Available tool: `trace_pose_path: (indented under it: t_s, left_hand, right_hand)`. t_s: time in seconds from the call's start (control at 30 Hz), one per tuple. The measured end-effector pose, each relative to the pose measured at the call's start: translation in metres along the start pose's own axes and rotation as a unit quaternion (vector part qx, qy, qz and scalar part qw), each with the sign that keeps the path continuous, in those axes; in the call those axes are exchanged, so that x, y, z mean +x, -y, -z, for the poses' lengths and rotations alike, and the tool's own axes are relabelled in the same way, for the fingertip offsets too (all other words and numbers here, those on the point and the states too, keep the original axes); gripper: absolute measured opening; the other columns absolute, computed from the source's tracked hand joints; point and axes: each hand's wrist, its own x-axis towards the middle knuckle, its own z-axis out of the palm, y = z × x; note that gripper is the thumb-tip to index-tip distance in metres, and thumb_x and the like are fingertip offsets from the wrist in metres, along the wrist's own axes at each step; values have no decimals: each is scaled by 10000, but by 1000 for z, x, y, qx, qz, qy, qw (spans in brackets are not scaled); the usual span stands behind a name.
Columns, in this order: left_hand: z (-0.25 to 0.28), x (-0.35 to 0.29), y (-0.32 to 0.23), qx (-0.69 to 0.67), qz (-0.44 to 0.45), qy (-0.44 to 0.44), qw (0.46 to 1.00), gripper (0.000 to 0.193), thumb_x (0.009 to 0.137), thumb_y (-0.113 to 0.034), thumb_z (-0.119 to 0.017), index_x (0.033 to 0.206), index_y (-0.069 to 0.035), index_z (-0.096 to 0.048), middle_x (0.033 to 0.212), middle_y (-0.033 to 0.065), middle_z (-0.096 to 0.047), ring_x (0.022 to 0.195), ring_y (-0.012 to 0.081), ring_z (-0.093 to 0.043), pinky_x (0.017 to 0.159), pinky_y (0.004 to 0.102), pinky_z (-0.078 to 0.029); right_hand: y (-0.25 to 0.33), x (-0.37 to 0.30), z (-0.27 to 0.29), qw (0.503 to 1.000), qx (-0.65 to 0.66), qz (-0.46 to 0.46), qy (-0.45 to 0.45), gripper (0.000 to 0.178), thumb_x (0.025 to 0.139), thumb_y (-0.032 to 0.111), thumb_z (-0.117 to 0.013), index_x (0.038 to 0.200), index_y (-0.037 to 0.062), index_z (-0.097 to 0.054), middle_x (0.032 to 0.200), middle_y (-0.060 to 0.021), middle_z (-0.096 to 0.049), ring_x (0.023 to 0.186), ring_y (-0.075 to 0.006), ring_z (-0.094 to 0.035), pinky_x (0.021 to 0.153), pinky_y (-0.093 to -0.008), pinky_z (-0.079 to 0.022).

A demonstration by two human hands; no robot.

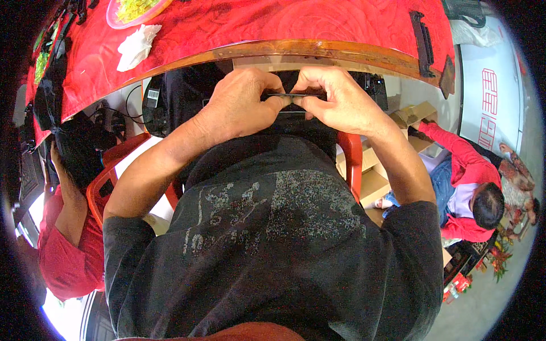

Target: The person takes a small piece from a bowl, inserts it into a black plastic housing, and then fits and presses two black plastic components together by hand.

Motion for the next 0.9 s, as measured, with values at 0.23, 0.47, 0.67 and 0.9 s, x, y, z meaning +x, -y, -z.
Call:
trace_pose_path:
  t_s: [0.23,0.47,0.67,0.9]
  left_hand:
    - [-8,10,5,-37,-61,-13,997,221,849,-231,-645,865,-21,-713,779,227,-661,801,397,-663,716,464,-506]
    - [-10,19,9,-74,-110,10,991,227,810,-189,-604,797,15,-703,804,259,-664,835,427,-653,784,509,-505]
    - [-12,17,2,-60,-76,-5,995,213,795,-190,-609,794,-4,-714,803,237,-676,832,412,-662,790,494,-514]
    - [-8,7,-3,-40,-20,7,999,222,824,-226,-660,895,-26,-726,766,208,-672,775,366,-672,737,446,-514]
  right_hand:
    - [0,0,14,1000,17,-15,-17,63,885,-34,-600,944,-13,-612,863,-25,-640,759,-76,-598,655,-246,-535]
    - [-1,-5,15,1000,-5,-17,-22,68,893,-61,-599,927,-2,-600,864,-26,-634,762,-71,-600,652,-233,-547]
    - [2,-6,15,999,-27,-31,-30,68,890,-66,-585,917,-4,-592,858,-23,-629,760,-69,-594,666,-239,-543]
    - [5,-9,5,999,-12,-23,-34,106,861,-98,-565,906,-7,-597,843,-3,-617,776,-65,-575,659,-233,-500]
